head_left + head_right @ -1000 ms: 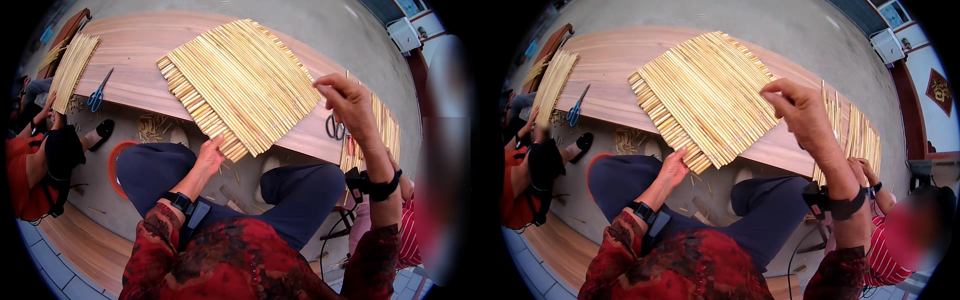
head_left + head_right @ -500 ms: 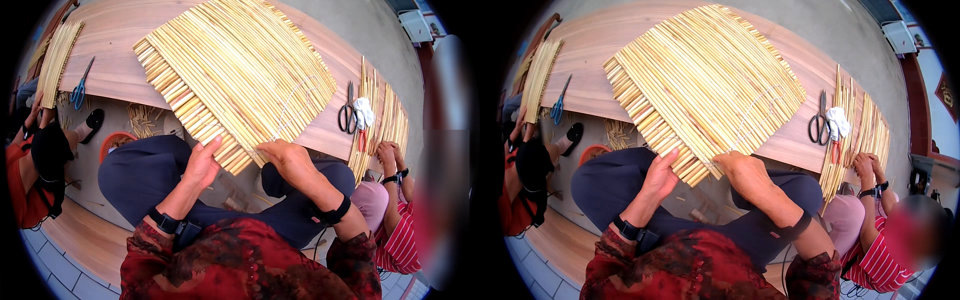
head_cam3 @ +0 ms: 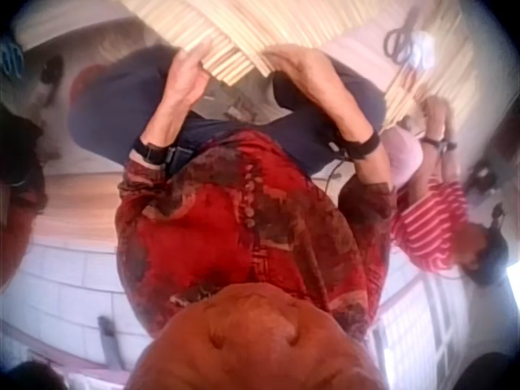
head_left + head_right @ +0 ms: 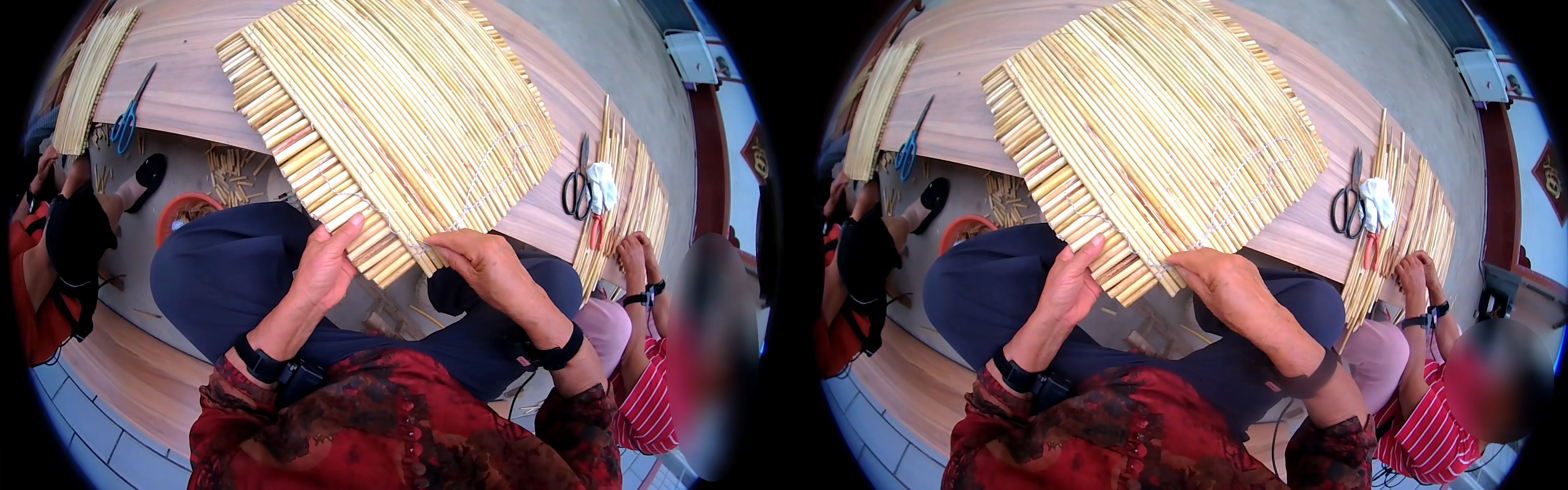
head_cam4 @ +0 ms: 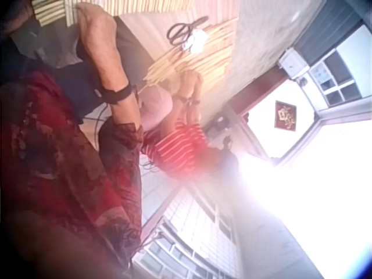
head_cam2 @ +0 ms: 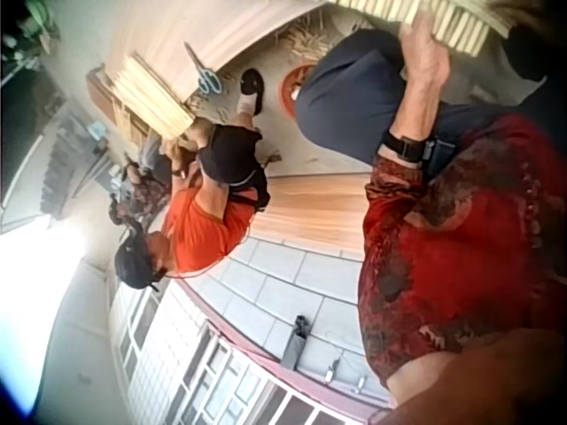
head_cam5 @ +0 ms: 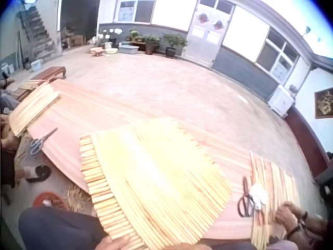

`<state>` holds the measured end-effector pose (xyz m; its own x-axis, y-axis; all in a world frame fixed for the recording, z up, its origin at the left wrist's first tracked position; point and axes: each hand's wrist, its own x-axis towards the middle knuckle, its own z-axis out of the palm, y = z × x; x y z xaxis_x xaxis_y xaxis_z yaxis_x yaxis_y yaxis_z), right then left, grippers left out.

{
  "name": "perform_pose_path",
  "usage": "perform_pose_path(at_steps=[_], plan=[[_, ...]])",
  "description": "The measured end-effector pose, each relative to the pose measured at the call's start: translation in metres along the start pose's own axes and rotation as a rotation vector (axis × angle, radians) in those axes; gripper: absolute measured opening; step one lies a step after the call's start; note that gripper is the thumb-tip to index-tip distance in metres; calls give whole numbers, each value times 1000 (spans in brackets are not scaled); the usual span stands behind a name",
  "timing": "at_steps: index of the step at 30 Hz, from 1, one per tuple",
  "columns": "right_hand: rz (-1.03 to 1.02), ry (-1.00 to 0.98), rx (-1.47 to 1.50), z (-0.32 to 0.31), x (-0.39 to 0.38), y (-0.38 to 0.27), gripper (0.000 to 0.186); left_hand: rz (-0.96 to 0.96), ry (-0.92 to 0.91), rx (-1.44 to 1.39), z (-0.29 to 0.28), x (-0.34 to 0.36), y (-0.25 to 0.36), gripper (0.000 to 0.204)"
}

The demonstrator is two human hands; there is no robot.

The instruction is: The person weaves together individual stalks of straw using white string and a small metal tool to create a rectangular mat. They secure the ends with string and trim excess straw using red-handled pliers.

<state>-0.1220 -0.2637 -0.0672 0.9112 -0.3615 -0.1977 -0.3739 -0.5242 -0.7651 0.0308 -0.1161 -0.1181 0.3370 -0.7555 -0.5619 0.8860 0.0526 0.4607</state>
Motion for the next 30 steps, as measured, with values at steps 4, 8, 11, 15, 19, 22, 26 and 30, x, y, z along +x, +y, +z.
perform_pose_path(at_steps=[4,8,11,15,19,22,26,30], plan=[[-5,-19,-18,0,1,1,17,12,18,32,1,-1,0,36],[-5,-28,-4,1,1,4,17,13,22,92,1,-2,1,34],[-22,-38,-27,1,1,4,17,21,18,95,0,-2,0,34],[-53,-52,-140,-1,2,2,16,24,22,98,-2,-1,0,34],[-84,-32,-155,-1,2,3,16,24,25,105,-1,-1,0,34],[-94,-48,-189,-3,4,1,16,30,28,110,-1,-1,0,34],[-112,-99,-243,-6,5,-8,16,15,19,111,-1,-1,0,34],[-88,-98,-265,2,3,-7,17,21,-4,108,-1,-1,0,34]])
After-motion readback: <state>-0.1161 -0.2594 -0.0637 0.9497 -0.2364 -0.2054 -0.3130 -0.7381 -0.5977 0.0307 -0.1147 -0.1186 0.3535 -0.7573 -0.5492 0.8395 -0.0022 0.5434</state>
